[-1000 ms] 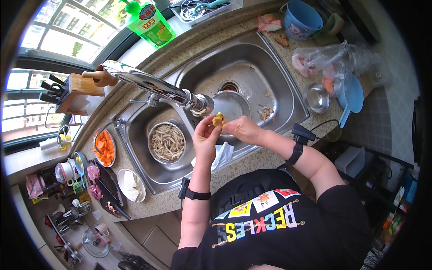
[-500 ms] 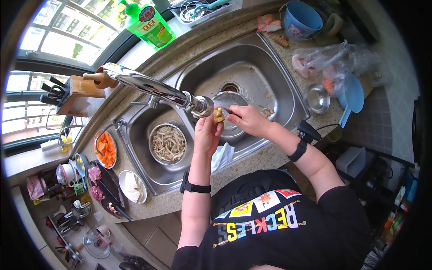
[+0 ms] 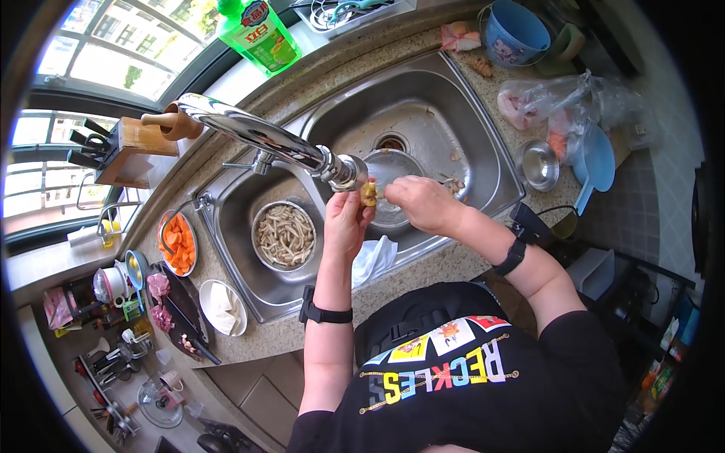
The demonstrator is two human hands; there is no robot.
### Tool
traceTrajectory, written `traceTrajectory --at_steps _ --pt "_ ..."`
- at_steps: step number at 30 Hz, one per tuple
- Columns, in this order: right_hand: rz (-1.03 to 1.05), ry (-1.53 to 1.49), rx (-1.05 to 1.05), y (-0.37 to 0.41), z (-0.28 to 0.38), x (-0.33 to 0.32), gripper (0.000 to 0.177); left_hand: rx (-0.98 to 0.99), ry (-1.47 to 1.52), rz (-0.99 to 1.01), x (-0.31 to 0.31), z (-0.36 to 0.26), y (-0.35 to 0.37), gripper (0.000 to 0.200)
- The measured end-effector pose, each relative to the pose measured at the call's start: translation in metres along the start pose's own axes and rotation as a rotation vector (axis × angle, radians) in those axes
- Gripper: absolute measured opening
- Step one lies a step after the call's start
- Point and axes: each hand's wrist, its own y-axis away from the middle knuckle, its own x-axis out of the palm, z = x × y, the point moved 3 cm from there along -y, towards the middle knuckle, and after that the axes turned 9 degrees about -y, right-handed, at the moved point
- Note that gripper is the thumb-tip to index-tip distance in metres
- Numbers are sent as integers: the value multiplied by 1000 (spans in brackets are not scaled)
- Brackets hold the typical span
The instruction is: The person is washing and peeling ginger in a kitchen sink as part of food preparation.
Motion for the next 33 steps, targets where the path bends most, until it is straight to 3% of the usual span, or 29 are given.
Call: traceTrajectory --at_steps 5,7,10,25,29,33 --pt "45 63 -23 2 6 2 4 4 -40 -28 8 -3 0 24" --pt "-121 10 -73 1 21 -4 6 -3 -52 -46 5 -3 2 24" --pt "-171 55 -8 1 10 -3 7 28 -60 -54 6 -5 -2 23" --pt "-81 128 -36 2 5 -1 4 22 -57 -55 10 -4 2 25" --pt "-21 171 -51 4 0 7 4 -39 -25 -123 13 1 4 25" --pt "-107 220 10 8 0 19 5 -6 10 -221 14 11 2 24"
